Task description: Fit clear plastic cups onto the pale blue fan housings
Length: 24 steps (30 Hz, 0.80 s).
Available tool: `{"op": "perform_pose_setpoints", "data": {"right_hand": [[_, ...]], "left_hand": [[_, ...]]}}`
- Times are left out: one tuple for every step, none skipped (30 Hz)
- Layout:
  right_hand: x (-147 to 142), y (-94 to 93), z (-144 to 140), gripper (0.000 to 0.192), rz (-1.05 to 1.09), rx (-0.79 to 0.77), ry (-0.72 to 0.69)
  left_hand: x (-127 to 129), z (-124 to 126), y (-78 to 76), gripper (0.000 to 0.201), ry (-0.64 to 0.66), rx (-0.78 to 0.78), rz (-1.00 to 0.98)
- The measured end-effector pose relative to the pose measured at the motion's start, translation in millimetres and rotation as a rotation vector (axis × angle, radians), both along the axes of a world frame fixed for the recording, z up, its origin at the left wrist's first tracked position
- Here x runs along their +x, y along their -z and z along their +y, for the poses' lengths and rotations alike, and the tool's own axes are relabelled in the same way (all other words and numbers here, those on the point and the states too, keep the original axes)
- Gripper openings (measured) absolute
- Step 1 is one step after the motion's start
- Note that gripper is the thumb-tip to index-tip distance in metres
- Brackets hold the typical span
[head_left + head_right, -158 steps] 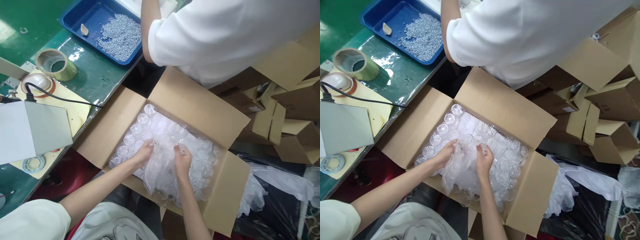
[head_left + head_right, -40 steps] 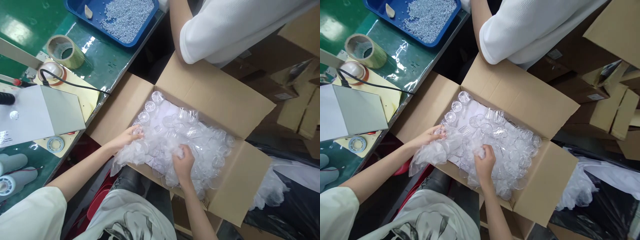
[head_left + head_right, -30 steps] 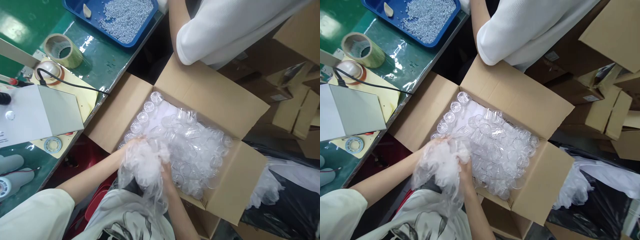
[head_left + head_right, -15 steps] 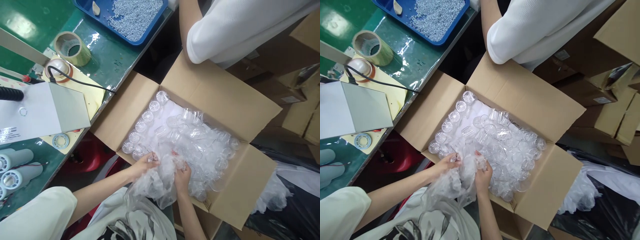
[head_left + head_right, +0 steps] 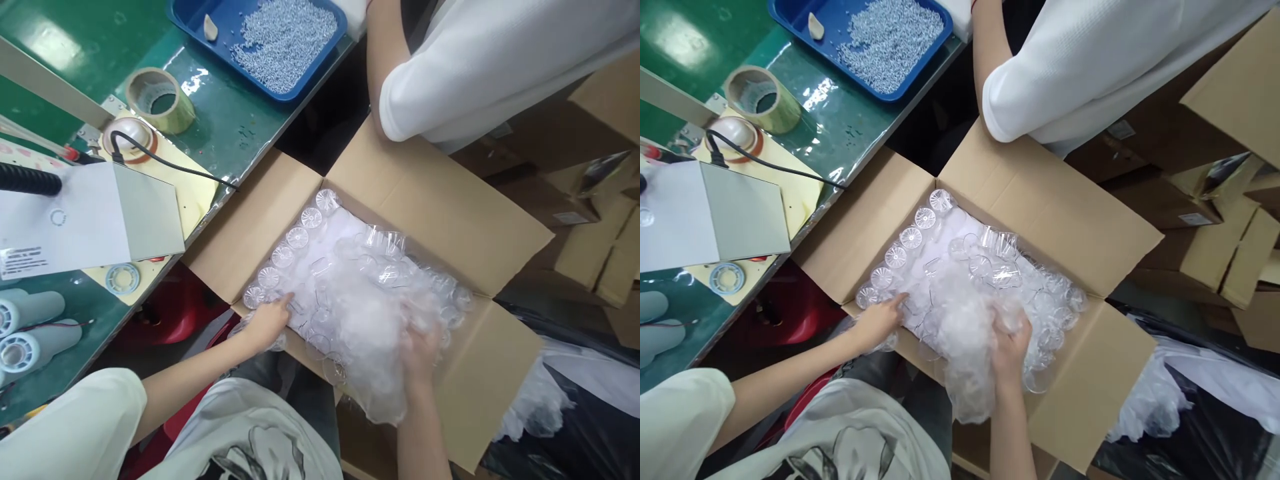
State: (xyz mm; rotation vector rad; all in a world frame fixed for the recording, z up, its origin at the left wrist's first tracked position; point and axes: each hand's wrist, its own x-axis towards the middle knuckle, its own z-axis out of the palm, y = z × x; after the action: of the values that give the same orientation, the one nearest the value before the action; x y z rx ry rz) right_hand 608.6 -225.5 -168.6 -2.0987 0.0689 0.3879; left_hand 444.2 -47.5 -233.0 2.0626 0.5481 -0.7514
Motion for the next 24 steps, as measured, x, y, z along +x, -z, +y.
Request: {"op": "perform_pose_setpoints", "data": {"right_hand": [[8.8,-1.1,15.8,0.033,0.009,0.016,-0.036],[17.8,-1.0,32.4,0.034,0.024,0.024,-0.088],[26.7,0.7,49.1,0.036,0.041,0.02,-0.159],[35.5,3.8,65.4,0.037,0.058,-0.007,-0.249],[44.1,8.3,80.9,0.038,0.071,-0.044,-0.333],[52.5,14.0,95.4,0.039,0.081,-0.087,-0.4],[60.6,20.7,109.0,0.038,0.088,-0.134,-0.447],[68.3,27.8,121.6,0.038,0.092,-0.175,-0.47],[75.5,34.8,133.6,0.036,0.096,-0.216,-0.484],[82.1,41.3,145.0,0.035,0.099,-0.263,-0.507],[87.7,46.8,156.0,0.034,0.1,-0.31,-0.536],[92.2,51.1,166.6,0.032,0.096,-0.355,-0.57],[95.6,54.2,176.8,0.032,0.085,-0.4,-0.605],[98.0,56.3,186.4,0.034,0.065,-0.443,-0.64],[99.6,57.6,195.2,0.037,0.036,-0.485,-0.672],[100.8,58.4,203.0,0.041,0.0,-0.523,-0.703],[102.0,59.3,209.8,0.043,-0.036,-0.558,-0.734],[103.3,60.3,215.3,0.044,-0.067,-0.588,-0.767],[105.1,61.7,219.5,0.042,-0.09,-0.613,-0.802],[107.2,63.4,222.4,0.039,-0.104,-0.631,-0.837],[109.3,65.3,224.2,0.036,-0.113,-0.645,-0.87],[111.1,67.2,224.9,0.034,-0.12,-0.653,-0.897],[112.1,68.9,224.9,0.034,-0.13,-0.657,-0.916],[112.2,70.3,224.1,0.036,-0.143,-0.659,-0.923]], "left_hand": [[-0.7,0.0,-2.7,0.021,-0.009,0.017,-0.014],[-1.5,1.7,-6.6,0.021,-0.023,0.027,-0.031],[-2.3,4.8,-11.6,0.021,-0.041,0.03,-0.051],[-2.8,8.9,-17.4,0.02,-0.064,0.03,-0.074],[-3.0,13.6,-23.8,0.021,-0.086,0.036,-0.1],[-2.8,18.3,-30.2,0.023,-0.119,0.025,-0.134],[-2.3,22.4,-36.5,0.024,-0.171,-0.026,-0.175],[-1.5,25.5,-42.0,0.024,-0.232,-0.111,-0.216],[-0.7,27.2,-46.6,0.025,-0.294,-0.212,-0.251],[0.2,27.5,-49.9,0.026,-0.35,-0.312,-0.274],[1.1,26.4,-51.7,0.026,-0.394,-0.392,-0.283],[1.9,24.1,-52.2,0.026,-0.421,-0.436,-0.28],[2.7,21.0,-51.6,0.027,-0.43,-0.439,-0.269],[3.5,17.6,-50.0,0.027,-0.437,-0.429,-0.259],[4.3,14.4,-48.0,0.027,-0.449,-0.43,-0.253],[5.1,11.7,-45.7,0.025,-0.464,-0.438,-0.25],[5.6,9.7,-43.4,0.023,-0.472,-0.44,-0.245],[5.9,8.7,-41.2,0.024,-0.473,-0.434,-0.24],[5.7,8.4,-39.2,0.026,-0.466,-0.418,-0.236],[5.2,8.9,-37.4,0.027,-0.454,-0.398,-0.232],[4.4,9.7,-35.8,0.025,-0.44,-0.375,-0.23],[3.2,10.9,-34.5,0.021,-0.43,-0.352,-0.231],[2.0,12.2,-33.7,0.018,-0.425,-0.334,-0.236],[0.8,13.6,-33.6,0.018,-0.428,-0.321,-0.245]]}}
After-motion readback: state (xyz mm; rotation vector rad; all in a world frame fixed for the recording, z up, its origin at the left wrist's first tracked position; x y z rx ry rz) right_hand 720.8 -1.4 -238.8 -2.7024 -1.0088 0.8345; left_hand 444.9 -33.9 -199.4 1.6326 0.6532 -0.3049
